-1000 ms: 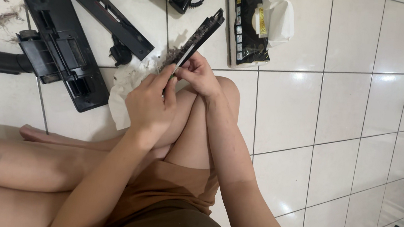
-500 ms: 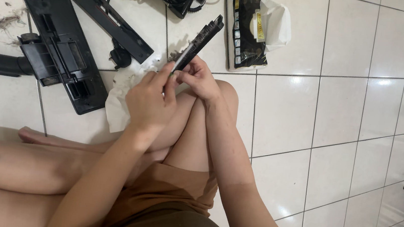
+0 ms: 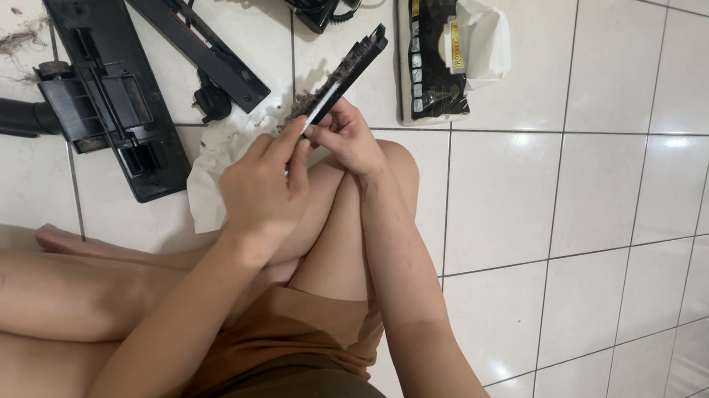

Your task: The person sits on the floor and cleans a disassembled vacuum cleaner head. They wipe the plastic housing with a tissue, then use a screwdriver to scrape hair and debris from the brush roll and its housing before wiping it again.

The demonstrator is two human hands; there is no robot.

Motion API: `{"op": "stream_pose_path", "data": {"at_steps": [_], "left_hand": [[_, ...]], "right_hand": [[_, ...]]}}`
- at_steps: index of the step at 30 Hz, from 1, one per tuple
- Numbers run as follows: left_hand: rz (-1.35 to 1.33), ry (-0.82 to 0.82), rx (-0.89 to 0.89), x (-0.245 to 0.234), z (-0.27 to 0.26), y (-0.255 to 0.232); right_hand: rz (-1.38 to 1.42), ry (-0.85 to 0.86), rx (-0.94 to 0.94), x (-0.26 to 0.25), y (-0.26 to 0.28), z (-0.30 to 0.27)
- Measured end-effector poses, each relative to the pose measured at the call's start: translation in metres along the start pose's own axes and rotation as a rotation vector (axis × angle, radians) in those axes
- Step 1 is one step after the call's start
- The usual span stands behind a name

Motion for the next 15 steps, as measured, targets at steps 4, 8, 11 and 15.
{"op": "stream_pose_path", "data": {"at_steps": [4,8,11,15], "left_hand": [[0.054,-0.011,0.015,0.0004,0.0013,0.0001],[0.013,0.005,-0.034,0.0014,0.0022,-0.0025],[0.012,-0.012,0.013,-0.0004,-0.0004,-0.0031],[0.037,-0.015,0.008,0.0013,0.0,-0.0022]], "right_hand": [[0.014,0.058,-0.007,0.0002,-0.0005,0.0015],[0.04,0.051,0.009,-0.0021,0.0004,0.0009],[0.045,0.028,-0.035,0.0008,-0.0018,0.0015],[0.041,0.044,0.0,0.0023,0.0003,-0.001]]}}
Point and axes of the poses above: each hand's wrist, its own z-axis towards the middle knuckle, its own x-axis out of the palm, y = z × x, the point moved 2 cm from there along z, towards the middle knuckle, and after that the axes turned 15 degrees about -x, right-handed, at the moved point
